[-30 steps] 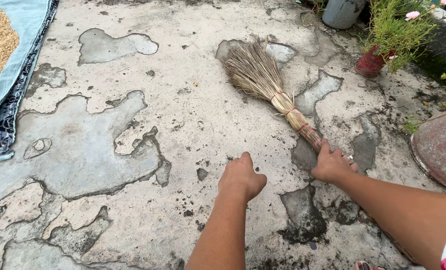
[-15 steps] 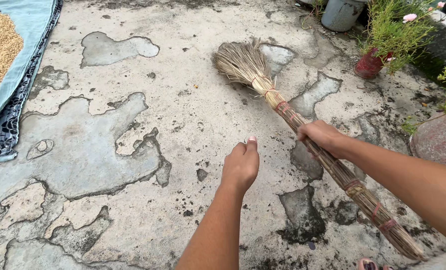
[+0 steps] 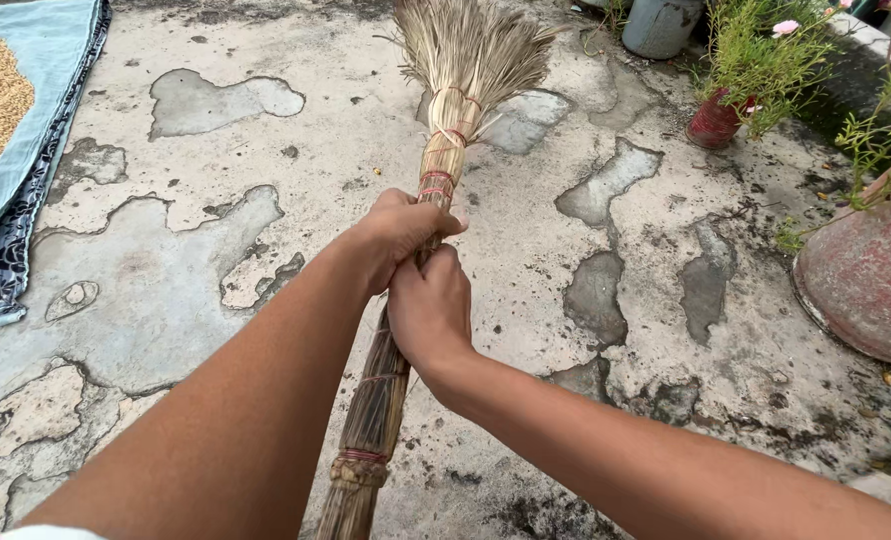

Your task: The person repairs a traditional grass broom by wrapping a wire around the grass fibers and tightening it against the wooden handle.

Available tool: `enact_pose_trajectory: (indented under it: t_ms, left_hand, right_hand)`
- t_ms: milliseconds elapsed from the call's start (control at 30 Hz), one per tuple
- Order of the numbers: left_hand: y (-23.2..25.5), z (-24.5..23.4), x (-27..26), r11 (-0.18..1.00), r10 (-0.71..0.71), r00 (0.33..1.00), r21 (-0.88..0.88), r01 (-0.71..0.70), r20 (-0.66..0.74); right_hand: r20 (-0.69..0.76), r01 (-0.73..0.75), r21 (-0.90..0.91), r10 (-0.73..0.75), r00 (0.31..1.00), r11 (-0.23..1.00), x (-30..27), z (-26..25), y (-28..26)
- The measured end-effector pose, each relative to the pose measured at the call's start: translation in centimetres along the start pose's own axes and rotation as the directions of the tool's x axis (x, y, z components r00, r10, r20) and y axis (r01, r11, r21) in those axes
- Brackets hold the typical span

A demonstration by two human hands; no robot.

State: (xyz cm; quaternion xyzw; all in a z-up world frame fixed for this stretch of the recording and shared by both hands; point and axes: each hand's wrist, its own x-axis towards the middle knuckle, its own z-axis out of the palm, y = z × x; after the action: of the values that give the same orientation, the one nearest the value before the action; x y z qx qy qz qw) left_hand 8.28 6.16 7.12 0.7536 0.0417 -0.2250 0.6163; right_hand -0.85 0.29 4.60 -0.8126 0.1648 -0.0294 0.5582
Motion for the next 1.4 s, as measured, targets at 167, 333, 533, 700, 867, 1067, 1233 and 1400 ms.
enact_pose_trajectory:
  t_ms: [167,333,533,700,867,1067,1233,1400]
  left_hand:
    - [1.7,-2.0,0.2,0.957,0.059,0.998,0.281,-0.066,0.033]
    - [0.4,-3.2,-1.5,0.810,0.064,0.958,0.545,-0.214,0.281]
    - [-0.9,1.0,-4.7,0.464,-0.089,0.940,0.849,-0.255,0.331]
    - [-2.3,3.0,-5.1,0.285,-0.121,0.907,0.889,-0.358,0.404]
    - [-4.0,3.7,-4.3,0.572,-0.308,0.901,0.816,-0.082,0.306]
    - [-5.7,7.2,-2.7,0.970,-0.213,0.937,-0.052,0.236,0.278]
    - [-3.3,10.7,-1.1,0.975,-0.101,0.973,-0.173,0.139,0.210]
    - [-1.3,10.0,-0.6,0.909,-0.079,0.957,0.414,-0.046,0.280]
  right_hand:
    - [0.348,0.170,0.113,-0.199,0.916,0.979,1.3,-2.2,1.4]
    - [0.081,-0.311,0.813,0.433,0.898,0.493,4.5,-7.3,1.4]
    - [-0.123,0.010,0.985,0.667,0.735,0.171,3.7,-5.7,5.3]
    - [-0.314,0.011,0.940,0.855,0.412,0.340,2.8,-4.3,8.1]
    - [-0.352,-0.292,0.816,0.830,0.433,0.499,4.9,-4.1,9.0]
    - [0.020,-0.263,0.372,0.275,0.961,0.890,11.7,-7.7,7.1]
    - [-0.186,0.022,0.537,0.093,0.978,0.843,12.0,-9.6,5.4]
    - [-0.350,0.168,0.872,0.347,0.870,0.460,10.6,-10.1,7.1]
